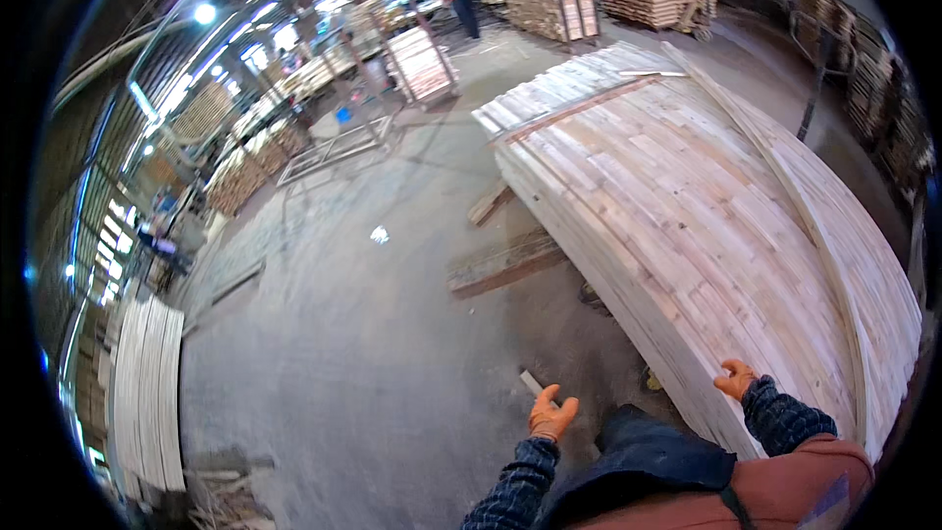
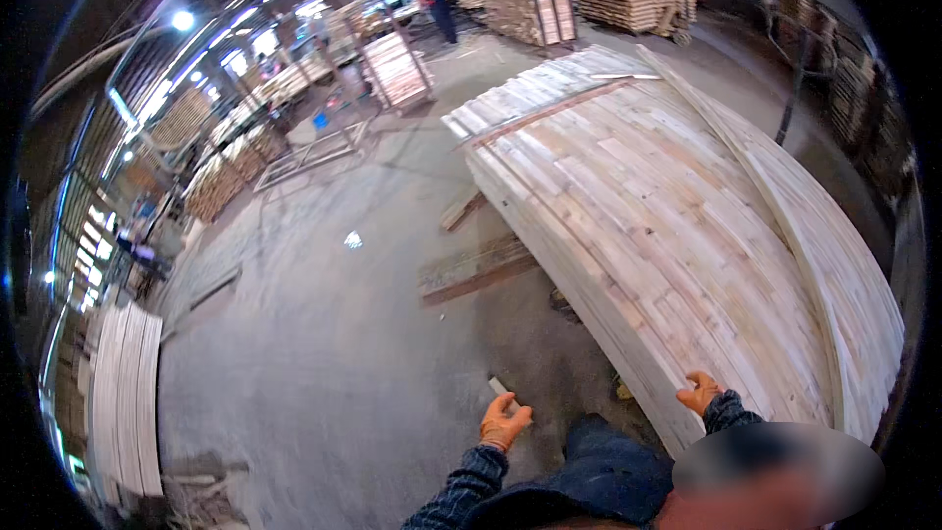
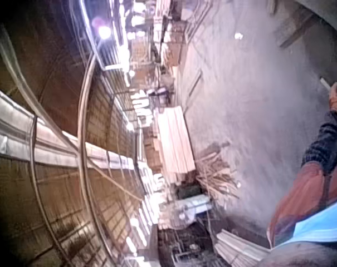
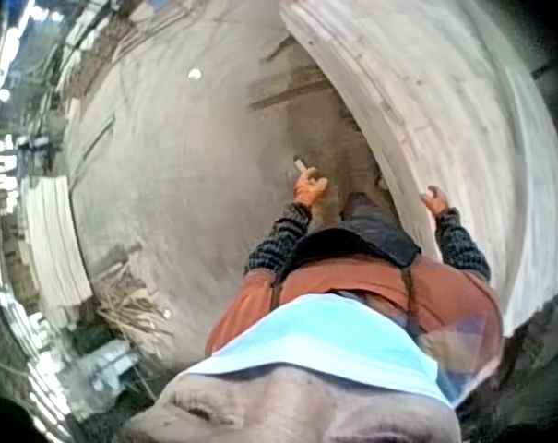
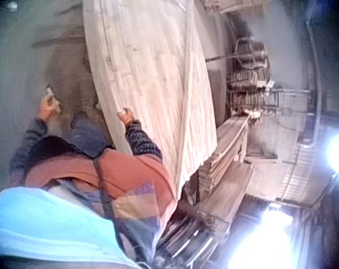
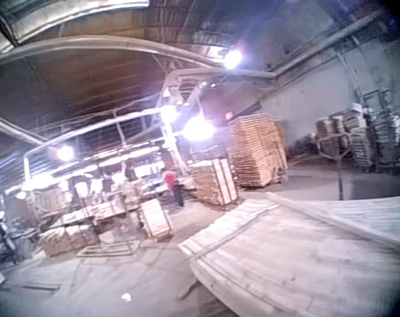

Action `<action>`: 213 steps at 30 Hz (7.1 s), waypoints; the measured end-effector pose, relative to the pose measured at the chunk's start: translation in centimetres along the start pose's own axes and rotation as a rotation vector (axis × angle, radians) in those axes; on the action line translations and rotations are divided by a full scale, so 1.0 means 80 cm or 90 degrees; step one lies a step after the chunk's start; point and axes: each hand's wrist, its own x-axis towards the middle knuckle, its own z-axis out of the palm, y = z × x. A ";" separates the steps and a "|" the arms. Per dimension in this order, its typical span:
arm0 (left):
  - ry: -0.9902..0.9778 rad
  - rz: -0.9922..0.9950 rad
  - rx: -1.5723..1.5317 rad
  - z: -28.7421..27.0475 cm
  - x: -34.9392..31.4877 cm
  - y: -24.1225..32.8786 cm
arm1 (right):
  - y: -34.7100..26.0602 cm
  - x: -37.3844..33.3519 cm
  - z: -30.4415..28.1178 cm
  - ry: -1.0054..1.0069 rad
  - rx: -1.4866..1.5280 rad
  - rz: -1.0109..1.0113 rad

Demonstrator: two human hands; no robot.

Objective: The person uses a control panel to operate machinery and feeds multiple wood planks into a processing machine by hand.

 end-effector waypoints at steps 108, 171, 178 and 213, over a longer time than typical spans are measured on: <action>-1.241 0.410 0.761 0.284 0.058 0.042 | -0.074 -0.503 0.375 0.924 0.880 0.610; -0.641 0.028 -0.073 0.707 -0.458 0.120 | 0.552 -0.256 -0.201 -0.299 0.701 -0.041; -0.787 -0.398 -0.312 0.687 -0.534 0.186 | 0.361 -0.131 -0.198 -0.351 0.596 -0.127; -0.100 0.718 -0.037 0.689 -0.555 0.333 | 0.908 -0.963 -0.305 0.240 -0.163 0.021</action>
